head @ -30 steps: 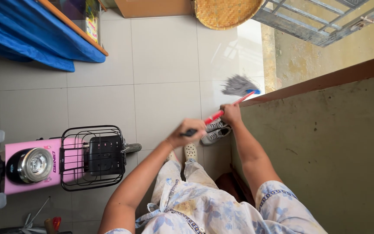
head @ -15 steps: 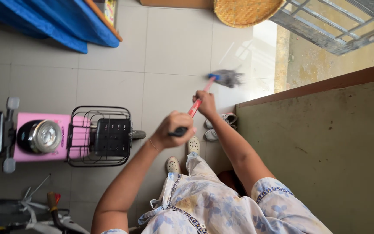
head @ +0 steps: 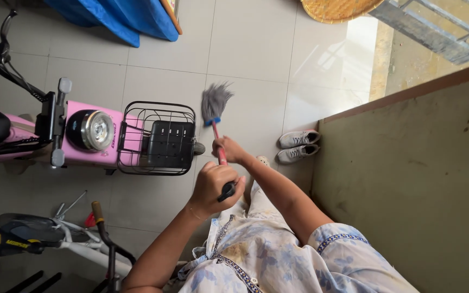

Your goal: The recorder mops the floor using a string mop and a bucket of water.

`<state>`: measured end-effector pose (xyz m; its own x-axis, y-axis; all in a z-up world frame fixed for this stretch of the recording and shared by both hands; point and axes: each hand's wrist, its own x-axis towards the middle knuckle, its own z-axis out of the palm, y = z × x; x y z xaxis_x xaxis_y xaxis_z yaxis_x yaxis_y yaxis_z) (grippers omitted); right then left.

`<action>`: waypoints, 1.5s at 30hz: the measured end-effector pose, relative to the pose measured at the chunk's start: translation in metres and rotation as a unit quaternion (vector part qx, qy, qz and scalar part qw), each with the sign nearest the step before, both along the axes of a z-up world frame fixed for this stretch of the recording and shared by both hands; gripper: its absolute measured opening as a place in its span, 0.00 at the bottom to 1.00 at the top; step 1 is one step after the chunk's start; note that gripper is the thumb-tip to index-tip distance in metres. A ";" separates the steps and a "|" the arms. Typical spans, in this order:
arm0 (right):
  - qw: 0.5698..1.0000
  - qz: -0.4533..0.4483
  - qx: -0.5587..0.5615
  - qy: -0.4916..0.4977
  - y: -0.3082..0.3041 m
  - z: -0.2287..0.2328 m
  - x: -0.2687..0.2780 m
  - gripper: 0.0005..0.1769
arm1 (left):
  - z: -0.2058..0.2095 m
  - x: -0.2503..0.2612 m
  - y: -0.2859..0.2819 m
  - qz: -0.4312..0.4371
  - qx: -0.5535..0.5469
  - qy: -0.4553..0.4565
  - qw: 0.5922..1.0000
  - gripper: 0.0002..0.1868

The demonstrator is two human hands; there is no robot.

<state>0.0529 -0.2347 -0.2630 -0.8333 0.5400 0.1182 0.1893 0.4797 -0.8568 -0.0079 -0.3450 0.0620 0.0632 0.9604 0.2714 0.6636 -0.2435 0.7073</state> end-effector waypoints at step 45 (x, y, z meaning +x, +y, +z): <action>0.930 -0.288 -0.102 -0.202 0.156 -0.038 0.179 0.18 | -0.083 0.049 0.191 -0.050 -0.118 -0.233 0.964 0.19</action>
<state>0.2318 -0.0785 -0.3011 -0.3525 0.8875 -0.2967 0.6916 0.0335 -0.7215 0.0407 -0.1535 -0.0207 0.0826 0.9944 0.0666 0.2428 -0.0849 0.9664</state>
